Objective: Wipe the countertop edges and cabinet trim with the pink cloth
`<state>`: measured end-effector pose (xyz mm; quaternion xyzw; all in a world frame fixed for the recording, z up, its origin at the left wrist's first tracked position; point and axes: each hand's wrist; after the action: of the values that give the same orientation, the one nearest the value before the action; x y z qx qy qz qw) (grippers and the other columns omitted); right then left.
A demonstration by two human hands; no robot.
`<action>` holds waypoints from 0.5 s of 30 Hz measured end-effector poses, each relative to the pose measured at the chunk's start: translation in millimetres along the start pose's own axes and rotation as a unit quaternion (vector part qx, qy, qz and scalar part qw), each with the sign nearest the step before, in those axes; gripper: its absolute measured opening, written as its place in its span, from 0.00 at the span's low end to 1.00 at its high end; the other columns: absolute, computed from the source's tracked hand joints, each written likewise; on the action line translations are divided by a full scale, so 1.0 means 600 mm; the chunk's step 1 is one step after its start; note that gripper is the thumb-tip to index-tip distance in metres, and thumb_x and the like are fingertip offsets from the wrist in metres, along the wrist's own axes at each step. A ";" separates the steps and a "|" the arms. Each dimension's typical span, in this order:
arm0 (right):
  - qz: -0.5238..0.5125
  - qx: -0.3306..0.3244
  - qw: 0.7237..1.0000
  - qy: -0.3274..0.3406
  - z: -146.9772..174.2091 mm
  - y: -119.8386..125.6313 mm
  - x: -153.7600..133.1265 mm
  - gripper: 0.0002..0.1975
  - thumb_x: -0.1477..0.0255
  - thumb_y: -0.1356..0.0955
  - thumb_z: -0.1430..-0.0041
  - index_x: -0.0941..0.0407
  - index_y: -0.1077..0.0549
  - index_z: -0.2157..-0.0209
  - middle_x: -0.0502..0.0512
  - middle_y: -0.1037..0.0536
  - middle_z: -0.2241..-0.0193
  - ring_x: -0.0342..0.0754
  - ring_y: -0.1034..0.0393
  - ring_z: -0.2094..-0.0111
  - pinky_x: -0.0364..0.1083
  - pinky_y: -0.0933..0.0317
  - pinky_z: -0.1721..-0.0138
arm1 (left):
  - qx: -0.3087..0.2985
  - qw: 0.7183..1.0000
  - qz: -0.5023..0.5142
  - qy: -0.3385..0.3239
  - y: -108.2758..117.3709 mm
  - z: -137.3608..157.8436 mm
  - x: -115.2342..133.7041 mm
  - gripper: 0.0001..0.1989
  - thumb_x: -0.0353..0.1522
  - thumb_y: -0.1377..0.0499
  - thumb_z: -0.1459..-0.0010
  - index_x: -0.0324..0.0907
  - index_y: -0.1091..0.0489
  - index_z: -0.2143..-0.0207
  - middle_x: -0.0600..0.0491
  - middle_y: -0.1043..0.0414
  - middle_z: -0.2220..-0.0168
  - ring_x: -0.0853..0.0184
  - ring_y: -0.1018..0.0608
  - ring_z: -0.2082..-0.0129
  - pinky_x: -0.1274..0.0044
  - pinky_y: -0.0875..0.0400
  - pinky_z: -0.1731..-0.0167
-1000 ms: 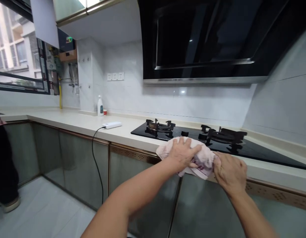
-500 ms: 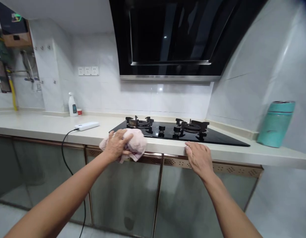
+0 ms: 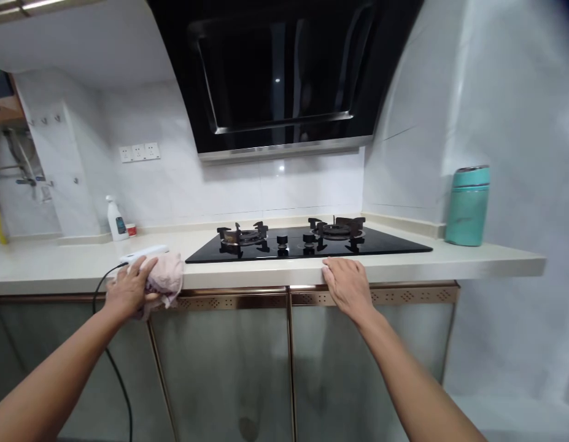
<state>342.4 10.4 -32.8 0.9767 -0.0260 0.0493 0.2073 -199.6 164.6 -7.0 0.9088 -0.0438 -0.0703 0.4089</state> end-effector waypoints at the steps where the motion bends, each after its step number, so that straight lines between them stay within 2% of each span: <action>1: -0.002 0.003 1.000 -0.005 -0.001 0.000 -0.002 0.17 0.66 0.43 0.27 0.56 0.27 0.51 0.58 0.22 0.55 0.53 0.34 0.55 0.51 0.50 0.49 | -0.003 1.000 -0.002 0.007 -0.003 -0.003 -0.012 0.44 0.41 0.33 0.50 0.50 0.44 0.33 0.44 0.50 0.30 0.40 0.38 0.37 0.53 0.35 0.45; 4: -0.010 0.015 1.000 -0.022 -0.003 0.000 -0.008 0.16 0.67 0.43 0.28 0.56 0.27 0.52 0.58 0.22 0.56 0.53 0.34 0.55 0.51 0.51 0.49 | 0.014 1.000 -0.007 0.000 -0.014 -0.011 -0.033 0.44 0.39 0.32 0.53 0.45 0.42 0.34 0.42 0.47 0.31 0.43 0.35 0.38 0.59 0.35 0.43; 8: -0.017 0.019 0.999 -0.039 -0.006 0.001 -0.017 0.15 0.68 0.43 0.28 0.56 0.27 0.54 0.58 0.23 0.58 0.53 0.36 0.56 0.51 0.51 0.50 | 0.024 0.999 -0.037 -0.013 -0.014 -0.011 -0.024 0.42 0.38 0.36 0.50 0.42 0.44 0.34 0.38 0.47 0.33 0.45 0.38 0.35 0.60 0.40 0.39; 11: -0.008 0.017 0.998 -0.055 -0.009 0.000 -0.024 0.15 0.67 0.42 0.28 0.57 0.27 0.56 0.59 0.24 0.59 0.54 0.37 0.57 0.52 0.51 0.50 | 0.000 0.998 -0.058 0.000 0.000 -0.003 0.008 0.40 0.41 0.39 0.45 0.44 0.46 0.33 0.38 0.51 0.32 0.41 0.37 0.38 0.59 0.38 0.43; 15: 0.001 0.011 0.998 -0.070 -0.011 -0.001 -0.029 0.16 0.65 0.43 0.28 0.57 0.27 0.58 0.59 0.25 0.61 0.54 0.38 0.58 0.53 0.52 0.50 | -0.020 0.996 -0.086 0.008 0.025 0.008 0.078 0.38 0.43 0.40 0.44 0.48 0.46 0.32 0.41 0.55 0.31 0.40 0.34 0.44 0.59 0.34 0.49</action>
<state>324.7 14.2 -28.6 0.9799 -0.0409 -0.0183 0.1945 -154.8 144.7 -3.1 0.9015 0.0391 -0.0990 0.4194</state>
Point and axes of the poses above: each hand's wrist, its own z-axis away from the middle knuckle, its own y-axis out of the back of the hand, x = y × z
